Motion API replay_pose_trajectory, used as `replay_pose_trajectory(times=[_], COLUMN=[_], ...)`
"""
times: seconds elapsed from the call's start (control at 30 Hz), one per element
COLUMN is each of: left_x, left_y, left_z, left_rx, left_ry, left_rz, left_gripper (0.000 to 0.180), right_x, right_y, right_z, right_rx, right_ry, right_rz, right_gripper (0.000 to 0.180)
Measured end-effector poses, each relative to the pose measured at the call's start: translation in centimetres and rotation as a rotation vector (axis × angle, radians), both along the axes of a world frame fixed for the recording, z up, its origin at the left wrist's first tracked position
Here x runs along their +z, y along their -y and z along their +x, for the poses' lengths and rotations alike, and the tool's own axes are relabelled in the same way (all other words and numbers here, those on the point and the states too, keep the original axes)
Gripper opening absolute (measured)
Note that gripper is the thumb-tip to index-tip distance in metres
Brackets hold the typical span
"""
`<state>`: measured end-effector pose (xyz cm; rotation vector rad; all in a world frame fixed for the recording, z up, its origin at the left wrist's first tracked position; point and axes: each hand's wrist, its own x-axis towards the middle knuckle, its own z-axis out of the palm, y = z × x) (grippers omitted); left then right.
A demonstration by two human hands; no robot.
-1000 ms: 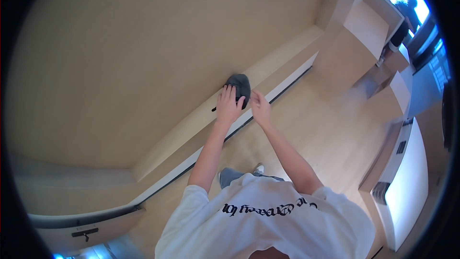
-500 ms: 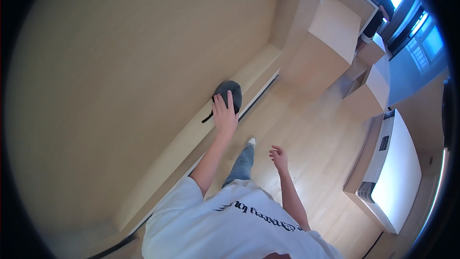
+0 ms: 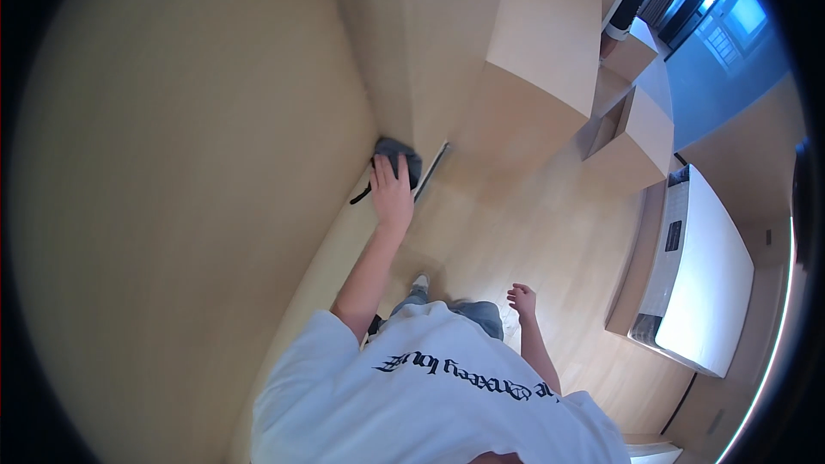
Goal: The person wipes a wooden wall panel, a desk surface, and a bathroom sink with a cloth.
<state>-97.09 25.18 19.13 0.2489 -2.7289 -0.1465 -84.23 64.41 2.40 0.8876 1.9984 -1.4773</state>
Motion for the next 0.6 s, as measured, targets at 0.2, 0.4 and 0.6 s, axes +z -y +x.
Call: replay_pose_trajectory(times=[0.2, 0.4, 0.6], left_x=[4.5, 5.8, 2.3], left_y=[-2.1, -14.2, -27.3], left_z=[-0.5, -4.0, -10.5], left_rx=[0.131, 0.257, 0.458], left_ry=[0.022, -0.034, 0.388], left_rz=[0.499, 2.124, 2.4], left_gripper=[0.047, 0.02, 0.038], right_x=[-1.5, 12.3, 21.6], right_y=[-4.2, -4.6, -8.6], right_z=[-6.6, -18.6, -27.5], right_rx=[-0.065, 0.117, 0.251], right_ry=[-0.041, -0.181, -0.227], right_rz=[-0.142, -0.717, -0.892], right_gripper=[0.03, 0.046, 0.04])
